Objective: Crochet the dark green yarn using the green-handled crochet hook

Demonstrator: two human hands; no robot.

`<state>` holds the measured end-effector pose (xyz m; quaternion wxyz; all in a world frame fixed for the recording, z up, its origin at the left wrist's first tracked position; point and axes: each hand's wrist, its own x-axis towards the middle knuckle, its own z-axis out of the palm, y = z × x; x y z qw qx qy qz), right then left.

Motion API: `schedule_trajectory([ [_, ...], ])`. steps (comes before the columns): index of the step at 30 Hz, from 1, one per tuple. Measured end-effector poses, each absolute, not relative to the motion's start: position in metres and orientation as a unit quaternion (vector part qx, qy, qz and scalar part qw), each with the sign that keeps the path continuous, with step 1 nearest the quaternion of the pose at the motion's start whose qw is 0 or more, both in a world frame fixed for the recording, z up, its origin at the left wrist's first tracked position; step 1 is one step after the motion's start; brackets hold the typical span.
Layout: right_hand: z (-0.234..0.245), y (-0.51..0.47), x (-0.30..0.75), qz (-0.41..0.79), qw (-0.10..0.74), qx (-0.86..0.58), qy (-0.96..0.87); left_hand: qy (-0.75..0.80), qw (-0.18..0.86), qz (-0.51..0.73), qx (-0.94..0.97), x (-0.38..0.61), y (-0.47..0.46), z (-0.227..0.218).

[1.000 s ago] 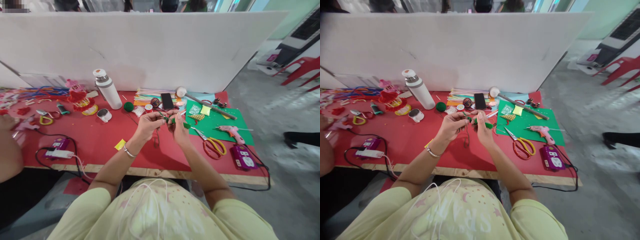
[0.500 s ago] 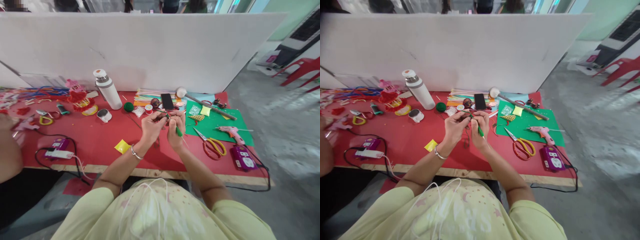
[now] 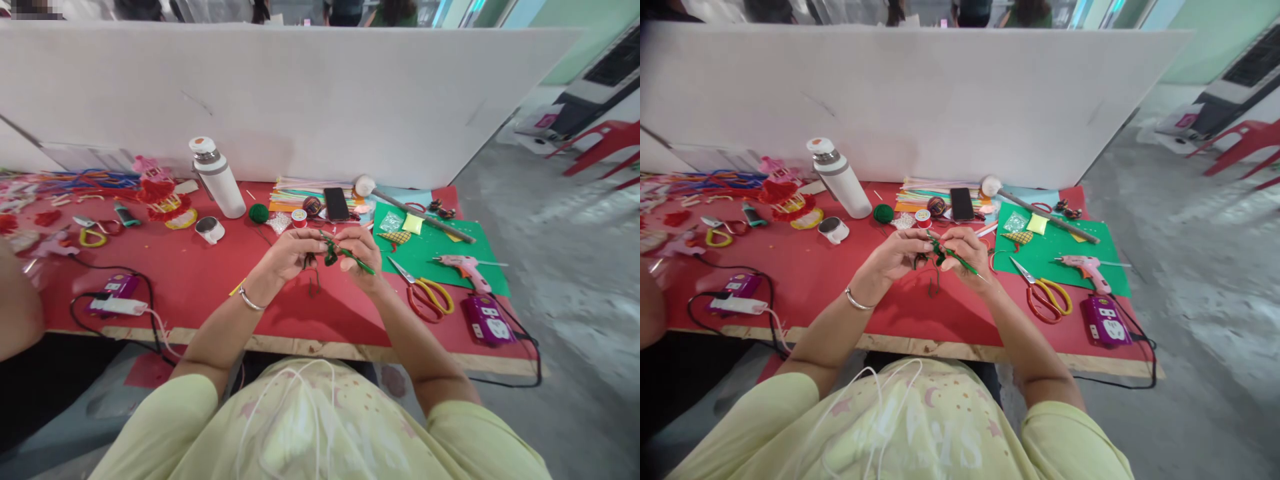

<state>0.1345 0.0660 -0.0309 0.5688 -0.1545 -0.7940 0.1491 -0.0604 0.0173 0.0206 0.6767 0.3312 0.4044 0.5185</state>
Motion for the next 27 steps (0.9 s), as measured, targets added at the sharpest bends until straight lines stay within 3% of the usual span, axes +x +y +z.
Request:
schedule_trajectory([
  [17,0.006,0.073,0.172,-0.027,0.412,-0.104,-0.905,0.458,0.66,0.471,0.365,-0.061,0.016,0.034],
  [27,0.006,0.069,0.181,0.128,0.432,-0.098,-0.887,0.442,0.671,0.447,0.393,-0.056,0.016,0.035],
])
